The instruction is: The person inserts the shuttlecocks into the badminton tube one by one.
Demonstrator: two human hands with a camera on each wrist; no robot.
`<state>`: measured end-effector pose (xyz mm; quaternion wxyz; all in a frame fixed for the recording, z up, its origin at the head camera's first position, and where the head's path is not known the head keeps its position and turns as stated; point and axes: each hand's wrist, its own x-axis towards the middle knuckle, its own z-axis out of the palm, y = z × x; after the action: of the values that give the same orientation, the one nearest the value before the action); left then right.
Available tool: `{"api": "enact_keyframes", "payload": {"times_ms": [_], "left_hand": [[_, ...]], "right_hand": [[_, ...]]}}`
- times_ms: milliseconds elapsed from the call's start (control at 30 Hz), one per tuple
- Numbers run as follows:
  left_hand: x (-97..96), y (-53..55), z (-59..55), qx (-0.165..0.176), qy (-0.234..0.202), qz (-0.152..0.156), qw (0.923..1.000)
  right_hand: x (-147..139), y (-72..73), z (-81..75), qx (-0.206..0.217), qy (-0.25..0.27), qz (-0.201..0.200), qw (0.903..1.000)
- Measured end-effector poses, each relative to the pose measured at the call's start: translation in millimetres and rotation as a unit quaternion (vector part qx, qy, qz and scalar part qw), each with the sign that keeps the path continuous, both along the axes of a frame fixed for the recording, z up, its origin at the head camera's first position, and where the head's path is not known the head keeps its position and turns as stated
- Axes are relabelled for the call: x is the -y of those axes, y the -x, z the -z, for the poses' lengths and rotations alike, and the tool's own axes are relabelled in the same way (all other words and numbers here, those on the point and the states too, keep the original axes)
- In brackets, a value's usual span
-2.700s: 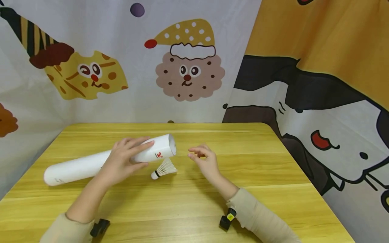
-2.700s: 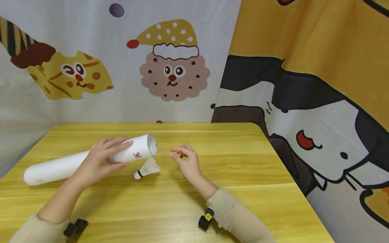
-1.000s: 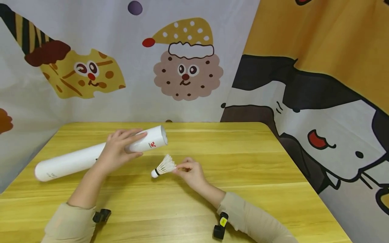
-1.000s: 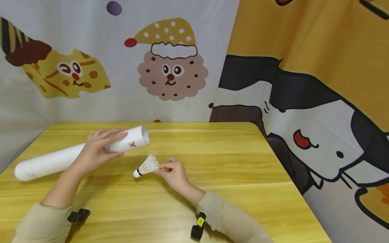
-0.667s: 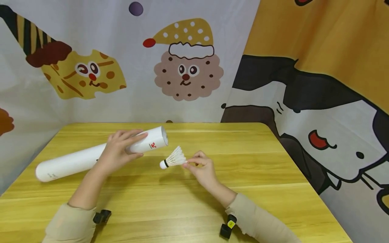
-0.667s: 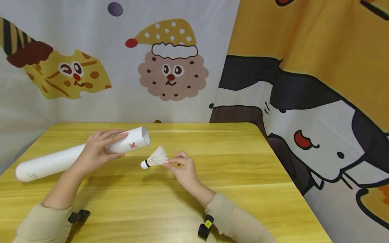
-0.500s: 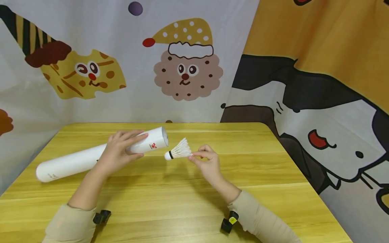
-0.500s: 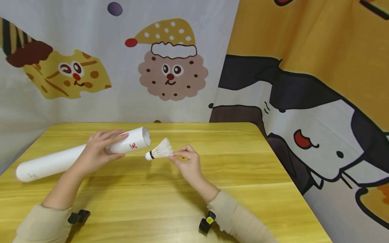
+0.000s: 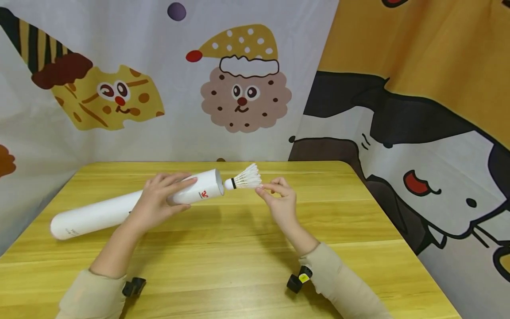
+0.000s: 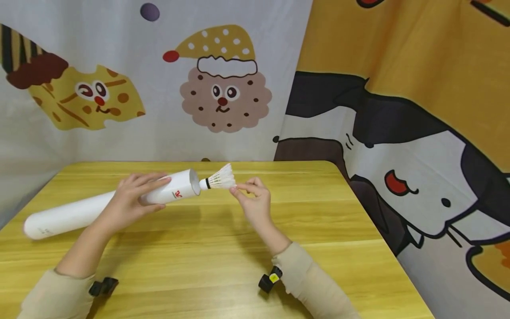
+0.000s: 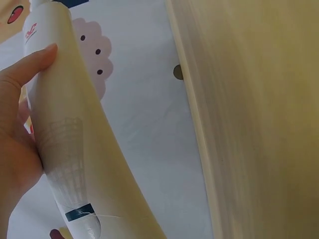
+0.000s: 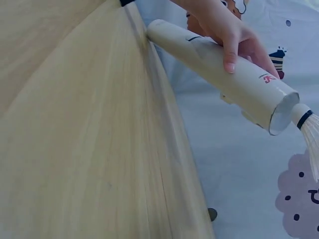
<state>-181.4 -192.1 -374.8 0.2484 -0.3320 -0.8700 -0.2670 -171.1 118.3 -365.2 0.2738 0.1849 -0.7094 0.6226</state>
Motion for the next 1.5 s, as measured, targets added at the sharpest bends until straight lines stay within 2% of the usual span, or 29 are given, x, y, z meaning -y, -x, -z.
{"api": "enact_keyframes", "payload": {"times_ms": [267,600,833,1033,1300,1500], "left_hand": [[-5.6,-1.0,1.0,-0.011,-0.002,0.027,0.9996],[-12.7,-3.2,-1.7,-0.014,-0.003,0.036,0.9993],[-13.9,-2.8,-2.7,-0.025,0.000,0.033,0.9991],[-13.2,-2.9,-3.0,-0.036,-0.006,0.043,0.9984],[-13.0,-4.1,-2.4,-0.030,-0.011,0.044,0.9985],[-16.6,-4.3,-2.1,-0.024,-0.016,0.065,0.9975]], "right_hand": [[18.7,3.2,3.7,-0.003,-0.017,-0.018,0.9997],[35.2,3.0,6.1,0.020,-0.039,-0.057,0.9974],[37.3,23.7,26.2,0.051,-0.056,-0.081,0.9938],[37.2,28.5,24.5,0.087,-0.080,-0.103,0.9876],[38.5,32.9,18.7,0.101,-0.130,-0.132,0.9774],[45.2,36.5,15.3,0.117,-0.156,-0.161,0.9674]]}}
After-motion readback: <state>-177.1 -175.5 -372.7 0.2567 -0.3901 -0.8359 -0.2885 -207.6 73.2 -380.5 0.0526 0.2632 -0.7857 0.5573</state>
